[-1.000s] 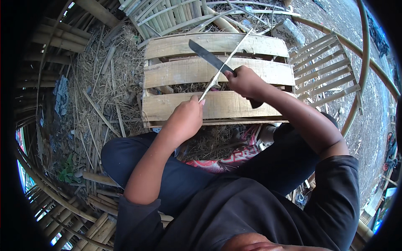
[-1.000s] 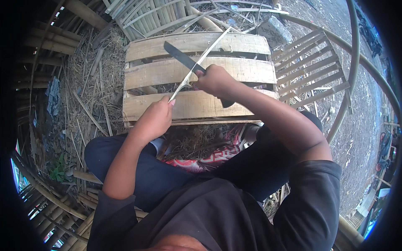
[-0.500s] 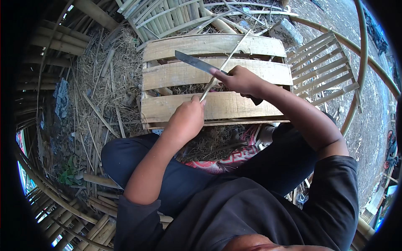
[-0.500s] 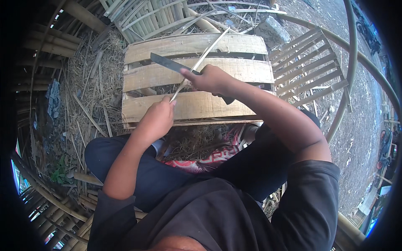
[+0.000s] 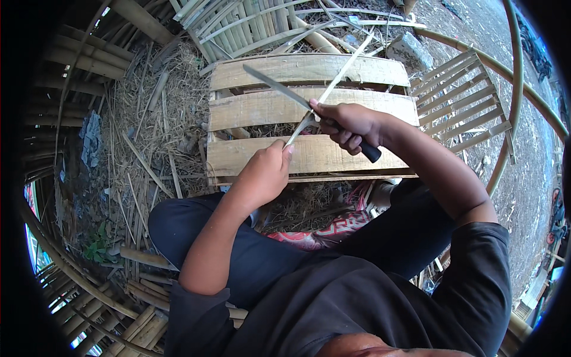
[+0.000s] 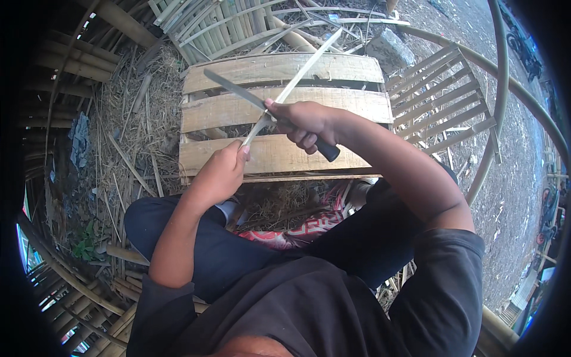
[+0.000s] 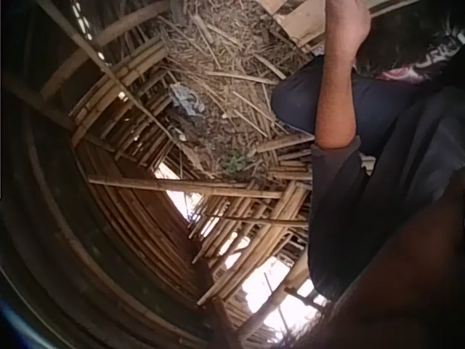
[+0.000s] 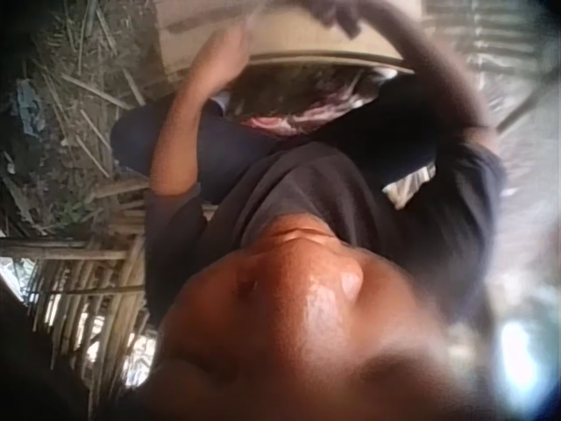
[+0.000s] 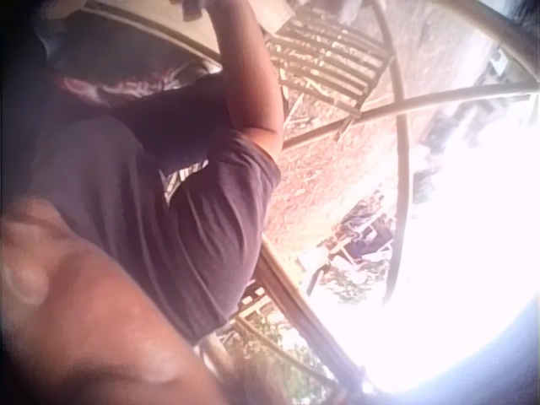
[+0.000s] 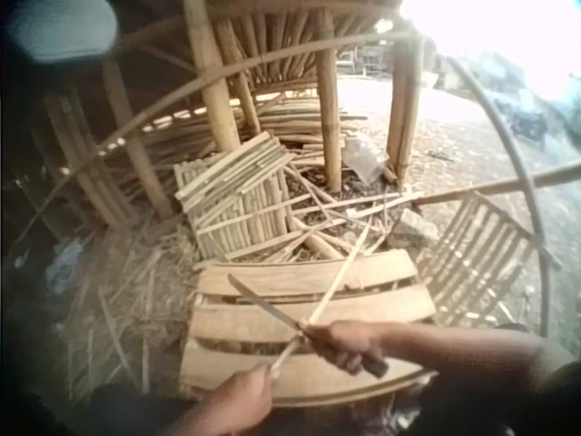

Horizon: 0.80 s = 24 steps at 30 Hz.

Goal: The person carves a piece of bamboo by hand using a knife, shaving off thin strips and smoothing the surface while sitting in a workshop area.

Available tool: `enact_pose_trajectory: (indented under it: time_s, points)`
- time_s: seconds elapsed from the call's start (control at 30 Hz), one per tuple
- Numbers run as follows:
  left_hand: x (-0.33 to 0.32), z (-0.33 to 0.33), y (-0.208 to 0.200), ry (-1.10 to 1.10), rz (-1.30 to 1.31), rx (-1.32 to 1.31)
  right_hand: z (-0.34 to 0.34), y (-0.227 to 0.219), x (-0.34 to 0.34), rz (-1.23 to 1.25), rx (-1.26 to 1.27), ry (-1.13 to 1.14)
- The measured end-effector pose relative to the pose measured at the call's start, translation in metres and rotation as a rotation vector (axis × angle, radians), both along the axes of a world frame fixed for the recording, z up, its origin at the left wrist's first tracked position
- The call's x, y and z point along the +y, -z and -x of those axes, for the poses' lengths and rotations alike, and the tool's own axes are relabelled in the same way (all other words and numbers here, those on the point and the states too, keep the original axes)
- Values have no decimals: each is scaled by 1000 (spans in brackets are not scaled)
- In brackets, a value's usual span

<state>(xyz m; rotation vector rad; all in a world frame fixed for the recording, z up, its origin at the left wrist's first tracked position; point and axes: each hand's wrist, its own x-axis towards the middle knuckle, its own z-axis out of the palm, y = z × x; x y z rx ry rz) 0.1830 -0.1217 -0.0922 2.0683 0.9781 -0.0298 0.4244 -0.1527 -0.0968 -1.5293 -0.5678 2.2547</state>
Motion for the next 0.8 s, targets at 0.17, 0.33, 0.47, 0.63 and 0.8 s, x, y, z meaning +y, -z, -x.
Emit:
enact_pose_trajectory:
  time_s: [0.17, 0.33, 0.47, 0.63, 0.8]
  points:
    - [6, 2, -2, -37, -15, 1, 0, -49, -6, -159, -153, -45]
    - [23, 9, 18, -188, -23, 98, -39, -63, -13, -331, -112, 42]
    - [25, 1, 14, -254, -29, 104, -100, -62, -6, -557, -285, 90]
    - [21, -13, 6, -297, -15, 92, -130, -27, 11, -474, -967, 653]
    - [8, -24, 12, -227, -116, -150, -67, -17, 9, -490, -778, 557]
